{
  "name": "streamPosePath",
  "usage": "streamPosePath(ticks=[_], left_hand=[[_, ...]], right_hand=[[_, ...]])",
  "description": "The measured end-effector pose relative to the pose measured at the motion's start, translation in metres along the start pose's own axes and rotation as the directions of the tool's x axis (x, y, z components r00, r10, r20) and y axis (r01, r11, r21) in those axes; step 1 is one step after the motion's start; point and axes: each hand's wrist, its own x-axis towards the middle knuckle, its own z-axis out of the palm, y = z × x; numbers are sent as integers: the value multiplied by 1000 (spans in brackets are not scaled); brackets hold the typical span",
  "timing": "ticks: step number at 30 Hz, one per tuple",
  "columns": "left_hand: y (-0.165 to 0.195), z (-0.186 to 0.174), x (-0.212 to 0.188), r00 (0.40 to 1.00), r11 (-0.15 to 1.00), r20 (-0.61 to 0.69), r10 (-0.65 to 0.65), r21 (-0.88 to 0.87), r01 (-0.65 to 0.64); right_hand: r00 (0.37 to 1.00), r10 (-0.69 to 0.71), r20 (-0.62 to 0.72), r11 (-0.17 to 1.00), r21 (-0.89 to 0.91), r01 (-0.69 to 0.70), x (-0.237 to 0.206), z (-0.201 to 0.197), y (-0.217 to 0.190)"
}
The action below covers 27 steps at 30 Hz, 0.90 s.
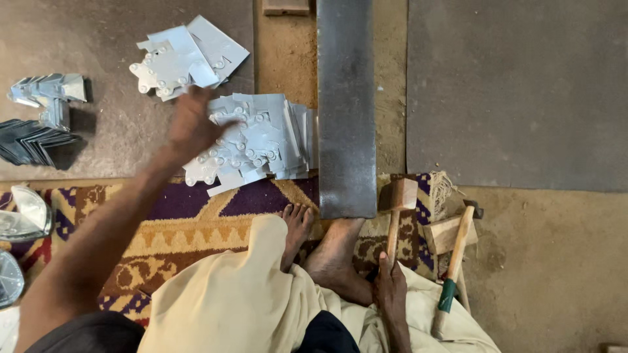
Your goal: The person sits on the floor and hammers embossed aluminum cutout pieces with a wooden mallet against a steel bar, flattening or shaping each piece by hand. They pick pieces one at a time from a pile, hammer them, and set them aside, occasionally repositioning the stack.
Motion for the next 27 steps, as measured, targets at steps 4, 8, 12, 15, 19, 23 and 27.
streamPosePath(ticks=[4, 8, 12, 15, 19, 23, 27], left_hand=[[17, 41, -5, 977, 873, 214, -22, 480, -86], [21, 43, -7, 993, 923, 119, 27, 377, -70], [18, 39, -18, 999, 971, -37, 39, 236, -29], [14, 41, -22, 989, 989, -32, -147, 14, 147], [5, 42, -20, 963, 934, 22, -270, -239, 267], [0, 38, -12, 978, 969, 25, -206, -133, 208], [1, 35, 0, 986, 979, -115, -119, 153, 136]], right_hand=[[1000, -2, 19, 1000, 6, 2, 4, -3, 7], [1000, 17, 3, 999, 33, -17, 1, -3, 7], [1000, 21, 13, 999, 47, -21, -1, 0, 4], [1000, -1, 10, 1000, 21, 1, 1, 0, 5], [1000, 7, 20, 997, -72, -5, 2, -6, 12], [1000, -4, -13, 984, -178, 1, 2, -6, 2], [1000, 13, 4, 995, -102, -13, 26, -3, -36]])
